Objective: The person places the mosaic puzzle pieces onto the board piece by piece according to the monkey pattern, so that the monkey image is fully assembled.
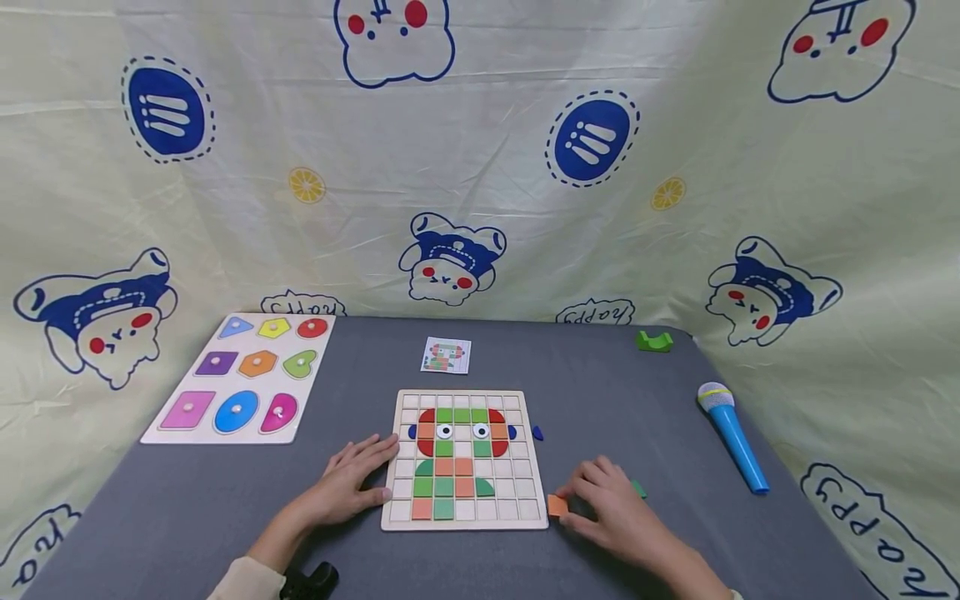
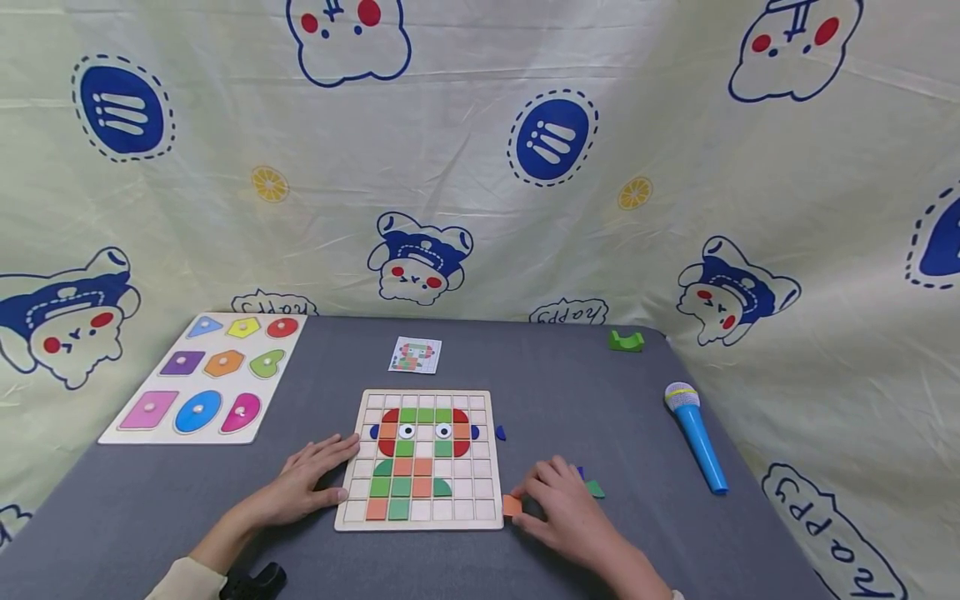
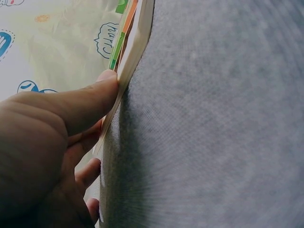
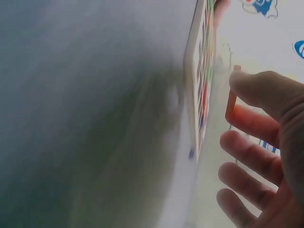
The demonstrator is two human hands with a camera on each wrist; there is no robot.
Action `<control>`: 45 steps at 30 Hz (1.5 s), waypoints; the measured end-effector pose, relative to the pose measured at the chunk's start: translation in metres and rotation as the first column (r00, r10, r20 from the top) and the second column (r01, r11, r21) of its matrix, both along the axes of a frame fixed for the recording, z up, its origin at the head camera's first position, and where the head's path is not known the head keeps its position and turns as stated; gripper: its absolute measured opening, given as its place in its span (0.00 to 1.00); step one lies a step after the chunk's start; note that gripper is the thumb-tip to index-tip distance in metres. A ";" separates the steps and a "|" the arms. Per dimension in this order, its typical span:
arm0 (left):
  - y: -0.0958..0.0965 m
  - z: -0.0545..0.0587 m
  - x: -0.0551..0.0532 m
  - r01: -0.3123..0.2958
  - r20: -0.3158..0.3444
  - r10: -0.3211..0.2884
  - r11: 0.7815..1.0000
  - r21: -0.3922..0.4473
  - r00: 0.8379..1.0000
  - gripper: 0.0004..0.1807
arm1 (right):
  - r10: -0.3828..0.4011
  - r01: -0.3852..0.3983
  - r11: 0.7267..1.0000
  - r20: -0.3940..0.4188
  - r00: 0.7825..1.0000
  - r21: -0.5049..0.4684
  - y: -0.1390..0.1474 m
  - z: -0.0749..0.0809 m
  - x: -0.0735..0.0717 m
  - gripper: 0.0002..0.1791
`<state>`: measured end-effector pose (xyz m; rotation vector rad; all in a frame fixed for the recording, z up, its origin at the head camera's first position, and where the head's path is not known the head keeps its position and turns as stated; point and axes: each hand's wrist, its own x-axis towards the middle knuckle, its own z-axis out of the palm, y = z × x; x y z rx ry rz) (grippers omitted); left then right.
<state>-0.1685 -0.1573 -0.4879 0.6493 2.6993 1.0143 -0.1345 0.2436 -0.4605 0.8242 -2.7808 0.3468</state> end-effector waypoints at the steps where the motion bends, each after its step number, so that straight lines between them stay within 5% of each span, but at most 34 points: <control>1: 0.000 0.000 0.000 0.000 0.001 0.000 1.000 -0.001 1.000 0.37 | 0.008 -0.008 1.000 -0.004 1.000 -0.003 -0.006 0.000 -0.001 0.11; 20: 0.001 -0.001 0.000 -0.007 -0.001 0.007 1.000 0.003 1.000 0.37 | 0.105 -0.105 0.994 0.005 0.994 0.015 -0.090 -0.010 -0.017 0.10; 26: 0.000 0.000 0.001 0.006 -0.019 -0.005 1.000 0.011 1.000 0.37 | 0.148 -0.147 0.989 -0.056 0.987 0.023 -0.102 -0.013 -0.018 0.11; 45: -0.001 0.001 0.002 0.011 -0.020 -0.011 1.000 0.016 1.000 0.36 | 0.164 -0.162 0.985 -0.036 0.986 0.055 -0.113 -0.012 -0.016 0.10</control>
